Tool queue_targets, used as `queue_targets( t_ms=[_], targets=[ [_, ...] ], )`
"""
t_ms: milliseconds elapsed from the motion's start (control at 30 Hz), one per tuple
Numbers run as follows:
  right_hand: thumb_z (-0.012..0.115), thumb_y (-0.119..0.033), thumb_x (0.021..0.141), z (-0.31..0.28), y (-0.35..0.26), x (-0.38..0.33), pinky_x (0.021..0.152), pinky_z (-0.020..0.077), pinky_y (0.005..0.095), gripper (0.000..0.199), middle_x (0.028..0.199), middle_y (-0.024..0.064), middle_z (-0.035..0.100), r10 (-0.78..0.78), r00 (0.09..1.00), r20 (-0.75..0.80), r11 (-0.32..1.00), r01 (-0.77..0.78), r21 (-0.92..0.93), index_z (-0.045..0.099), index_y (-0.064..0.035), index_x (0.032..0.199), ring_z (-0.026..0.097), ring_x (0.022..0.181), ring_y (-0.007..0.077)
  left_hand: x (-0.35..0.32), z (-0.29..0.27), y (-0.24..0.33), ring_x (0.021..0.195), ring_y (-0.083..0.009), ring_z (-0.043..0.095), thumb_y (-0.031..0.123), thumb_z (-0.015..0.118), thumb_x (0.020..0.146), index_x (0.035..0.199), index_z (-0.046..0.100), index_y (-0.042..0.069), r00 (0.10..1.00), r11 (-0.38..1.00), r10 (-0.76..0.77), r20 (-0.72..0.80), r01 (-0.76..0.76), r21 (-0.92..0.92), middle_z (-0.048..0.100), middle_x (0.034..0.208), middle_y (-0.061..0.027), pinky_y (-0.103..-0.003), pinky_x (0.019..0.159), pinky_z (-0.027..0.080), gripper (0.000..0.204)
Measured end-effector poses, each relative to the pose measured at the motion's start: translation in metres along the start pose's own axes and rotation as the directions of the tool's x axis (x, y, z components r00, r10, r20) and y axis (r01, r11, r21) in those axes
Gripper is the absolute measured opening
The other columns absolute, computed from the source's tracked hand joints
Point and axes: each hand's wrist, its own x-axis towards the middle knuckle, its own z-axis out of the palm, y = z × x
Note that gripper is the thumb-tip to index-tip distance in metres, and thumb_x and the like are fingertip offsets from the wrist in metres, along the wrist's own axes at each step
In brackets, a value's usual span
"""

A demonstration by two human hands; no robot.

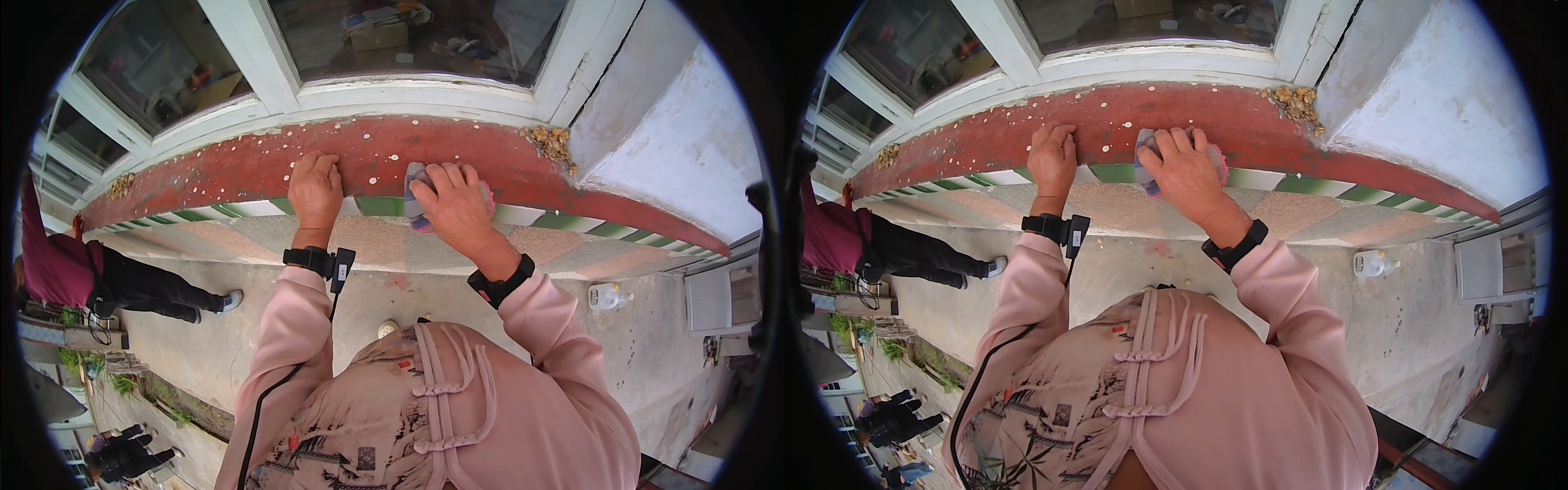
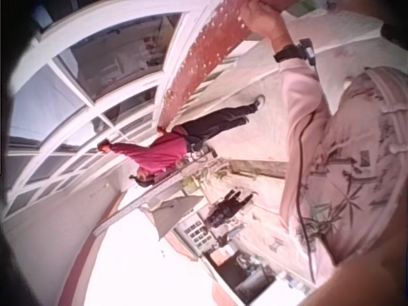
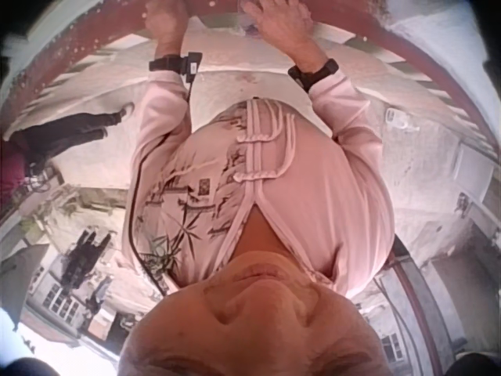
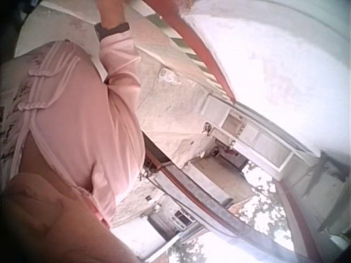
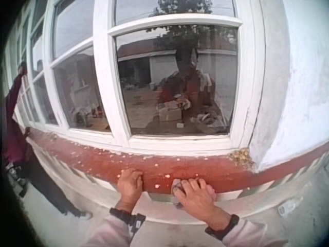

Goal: The person sands a red-painted exterior railing with a sanding block, moving along its length and working around window frames. The person uses both hands to hold the block and apply pressure while walking along the railing.

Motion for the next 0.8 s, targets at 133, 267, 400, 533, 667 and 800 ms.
queue_targets(
  t_ms=[133,267,400,533,667,800],
  targets=[
    [0.057,-0.02,0.08,0.021,-0.03,0.024,0.09,0.0347,0.0503,0.021,0.103,0.0102,0.056,-0.054,0.998,-0.018,0.998,0.054,-0.035,0.061,-0.0134,0.1,0.05,0.097,0.0272,0.001,0.0,-0.001,0.089,-0.0268,0.06,0.007,0.062,0.077,0.087,0.069,0.011,1.0,1.0,0.01,0.005,-0.01,0.005,0.064,0.097,-0.0042,-0.038,0.078,0.05,0.013],
    [0.057,-0.02,0.08,0.04,-0.06,0.045,0.089,0.0345,0.0495,0.019,0.102,0.0107,0.056,-0.041,0.997,-0.061,0.999,0.041,-0.007,0.06,-0.0125,0.097,0.05,0.097,0.028,0.0,0.001,-0.003,0.09,-0.027,0.06,0.007,0.061,0.076,0.088,0.068,0.011,1.0,1.0,0.022,0.005,-0.022,-0.011,0.064,0.097,-0.0041,-0.038,0.078,0.05,0.014],
    [0.06,-0.02,0.077,0.044,-0.067,0.05,0.087,0.0358,0.0428,0.019,0.099,0.0085,0.055,-0.002,0.997,-0.079,1.0,0.001,-0.009,0.059,-0.0133,0.095,0.05,0.096,0.0252,-0.001,0.001,-0.006,0.091,-0.0273,0.06,0.006,0.061,0.076,0.089,0.068,0.012,1.0,0.999,0.015,0.021,-0.014,-0.029,0.064,0.097,-0.0036,-0.038,0.078,0.05,0.016],
    [0.06,-0.019,0.075,0.038,-0.059,0.045,0.087,0.0368,0.0409,0.019,0.098,0.006,0.055,0.026,0.997,-0.068,0.998,-0.022,0.059,0.059,-0.0138,0.093,0.051,0.095,0.0238,-0.002,0.002,-0.007,0.091,-0.0279,0.06,0.005,0.06,0.076,0.09,0.068,0.012,1.0,1.0,0.014,0.022,-0.013,-0.029,0.065,0.099,-0.0036,-0.038,0.078,0.05,0.017],
    [0.058,-0.019,0.078,0.027,-0.041,0.031,0.087,0.0366,0.0416,0.012,0.091,0.0041,0.054,0.06,0.992,-0.108,0.994,-0.049,0.103,0.06,-0.0151,0.089,0.05,0.093,0.0239,-0.001,0.001,-0.007,0.092,-0.028,0.06,0.005,0.06,0.077,0.091,0.069,0.012,0.999,0.999,0.029,0.023,-0.028,-0.019,0.065,0.1,-0.0034,-0.038,0.079,0.05,0.018],
    [0.06,-0.018,0.075,0.003,-0.004,-0.001,0.086,0.0389,0.0399,0.018,0.094,0.0037,0.055,0.083,0.987,-0.138,0.996,-0.078,0.036,0.06,-0.0153,0.093,0.053,0.094,0.0233,-0.002,0.002,-0.008,0.094,-0.0275,0.06,0.005,0.059,0.078,0.09,0.069,0.012,0.999,1.0,0.012,0.033,-0.012,-0.016,0.065,0.1,-0.0032,-0.038,0.079,0.05,0.017]
  ],
)
